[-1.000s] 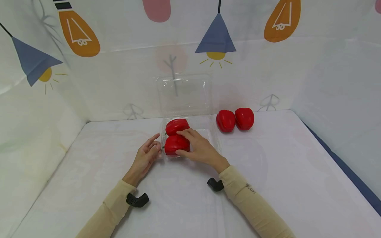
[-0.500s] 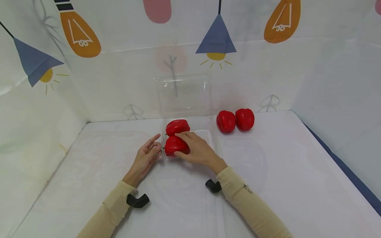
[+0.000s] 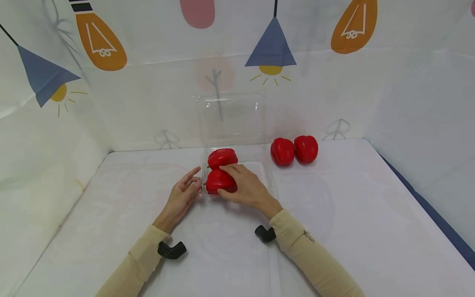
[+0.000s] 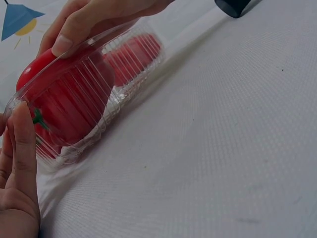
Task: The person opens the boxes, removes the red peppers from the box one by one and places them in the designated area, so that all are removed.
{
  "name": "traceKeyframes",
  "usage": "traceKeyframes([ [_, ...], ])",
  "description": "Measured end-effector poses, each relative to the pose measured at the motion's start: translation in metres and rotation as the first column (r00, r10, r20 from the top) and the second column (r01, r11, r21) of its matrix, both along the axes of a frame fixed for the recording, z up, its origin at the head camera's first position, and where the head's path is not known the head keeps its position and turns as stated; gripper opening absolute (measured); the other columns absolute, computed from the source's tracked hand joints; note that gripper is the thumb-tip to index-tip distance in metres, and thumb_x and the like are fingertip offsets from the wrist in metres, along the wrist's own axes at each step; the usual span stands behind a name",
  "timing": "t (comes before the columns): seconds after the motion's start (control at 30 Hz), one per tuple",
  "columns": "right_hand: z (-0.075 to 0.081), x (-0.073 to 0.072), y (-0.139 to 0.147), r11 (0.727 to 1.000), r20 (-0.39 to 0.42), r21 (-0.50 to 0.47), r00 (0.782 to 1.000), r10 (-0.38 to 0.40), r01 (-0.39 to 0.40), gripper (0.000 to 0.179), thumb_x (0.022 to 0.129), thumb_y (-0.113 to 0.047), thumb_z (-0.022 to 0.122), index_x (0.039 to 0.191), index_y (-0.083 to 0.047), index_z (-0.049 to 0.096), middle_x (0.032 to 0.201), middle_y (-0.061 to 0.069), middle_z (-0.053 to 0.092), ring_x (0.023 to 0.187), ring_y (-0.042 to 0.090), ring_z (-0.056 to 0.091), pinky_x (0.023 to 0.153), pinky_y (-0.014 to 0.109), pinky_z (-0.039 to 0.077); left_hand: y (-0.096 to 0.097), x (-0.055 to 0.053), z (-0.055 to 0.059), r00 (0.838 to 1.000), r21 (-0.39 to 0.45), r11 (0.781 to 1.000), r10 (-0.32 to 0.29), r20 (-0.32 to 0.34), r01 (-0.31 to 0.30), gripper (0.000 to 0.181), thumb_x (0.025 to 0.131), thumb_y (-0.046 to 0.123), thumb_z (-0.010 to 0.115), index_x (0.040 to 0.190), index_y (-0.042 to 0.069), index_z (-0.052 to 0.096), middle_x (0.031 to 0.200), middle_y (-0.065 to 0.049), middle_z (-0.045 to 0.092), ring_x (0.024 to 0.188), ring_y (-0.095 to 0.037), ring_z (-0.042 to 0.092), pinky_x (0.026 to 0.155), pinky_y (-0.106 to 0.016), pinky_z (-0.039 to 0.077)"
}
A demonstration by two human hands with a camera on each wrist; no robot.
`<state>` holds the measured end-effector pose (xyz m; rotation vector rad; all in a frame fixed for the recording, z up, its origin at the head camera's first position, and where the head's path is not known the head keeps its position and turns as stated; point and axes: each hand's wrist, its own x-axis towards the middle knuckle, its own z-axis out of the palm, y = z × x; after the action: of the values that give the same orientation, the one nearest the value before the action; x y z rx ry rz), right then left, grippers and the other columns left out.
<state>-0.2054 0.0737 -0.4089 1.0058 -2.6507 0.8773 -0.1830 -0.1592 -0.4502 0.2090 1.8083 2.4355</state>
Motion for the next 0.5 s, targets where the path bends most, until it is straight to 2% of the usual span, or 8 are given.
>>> traceKeyframes([
  [0.5, -0.0004, 0.0003, 0.0012, 0.999, 0.073, -0.028, 0.997, -0.022, 0.024, 0.064, 0.079, -0.037, 0.073, 0.136, -0.019, 0.05, 0.133, 0.005, 0.053, 0.119, 0.023, 0.052, 0.091, 0.04, 0.053, -0.0015, 0.0, -0.0013, 1.0, -0.007, 1.0, -0.017, -0.02, 0.017, 0.056, 0.094, 0.0, 0.051, 0.146, 0.011, 0.033, 0.094, 0.004, 0.052, 0.076, -0.005, 0.054, 0.067, -0.016, 0.054],
])
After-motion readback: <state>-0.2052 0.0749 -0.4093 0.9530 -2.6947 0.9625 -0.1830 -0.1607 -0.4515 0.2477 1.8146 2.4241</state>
